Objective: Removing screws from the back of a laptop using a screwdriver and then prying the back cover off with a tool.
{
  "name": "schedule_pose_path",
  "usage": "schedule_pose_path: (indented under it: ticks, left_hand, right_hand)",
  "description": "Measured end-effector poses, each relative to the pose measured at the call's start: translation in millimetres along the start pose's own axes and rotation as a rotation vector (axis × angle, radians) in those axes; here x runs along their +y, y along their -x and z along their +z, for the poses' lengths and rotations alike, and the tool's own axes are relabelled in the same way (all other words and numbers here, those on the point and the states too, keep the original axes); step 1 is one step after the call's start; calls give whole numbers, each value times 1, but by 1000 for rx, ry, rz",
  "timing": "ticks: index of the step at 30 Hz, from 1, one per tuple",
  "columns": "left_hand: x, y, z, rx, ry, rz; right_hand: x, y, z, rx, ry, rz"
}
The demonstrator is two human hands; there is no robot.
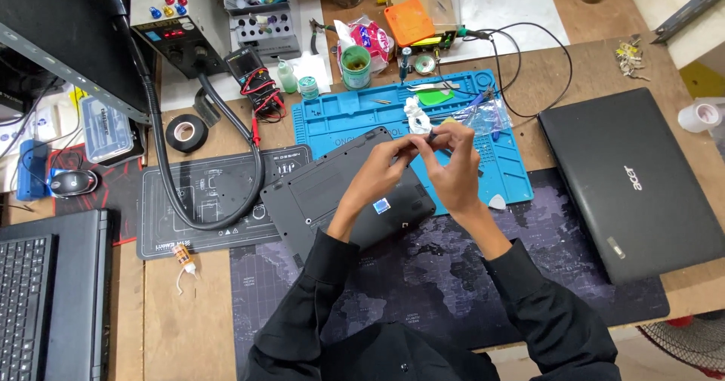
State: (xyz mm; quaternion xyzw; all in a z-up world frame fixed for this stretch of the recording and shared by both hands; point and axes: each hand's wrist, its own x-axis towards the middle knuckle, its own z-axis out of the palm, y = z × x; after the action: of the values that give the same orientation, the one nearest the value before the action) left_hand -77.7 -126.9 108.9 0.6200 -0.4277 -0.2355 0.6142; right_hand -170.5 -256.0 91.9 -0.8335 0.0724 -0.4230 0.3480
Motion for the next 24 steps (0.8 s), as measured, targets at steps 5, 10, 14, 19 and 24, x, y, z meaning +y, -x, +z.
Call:
schedule_pose_path:
  ticks: [5,10,14,19,24]
  left_hand:
    - [-9,-2,-1,2,23,24]
    - [-8,-5,2,25,27,41]
    - [-18,-5,7,35,6,31]
    - [-6,-5,12,96,-23,40]
    - [-18,-7,19,189,-61,71]
  right_hand:
    - [-3,-4,-4,-52,-11,-25]
    - [-5,-6,-7,-77,3,-7]
    - [-5,-9,-4,-49,22,32]
    - [-10,-15,-6,-6,12,6]
    - [-2,-16,-8,-51,-18,11]
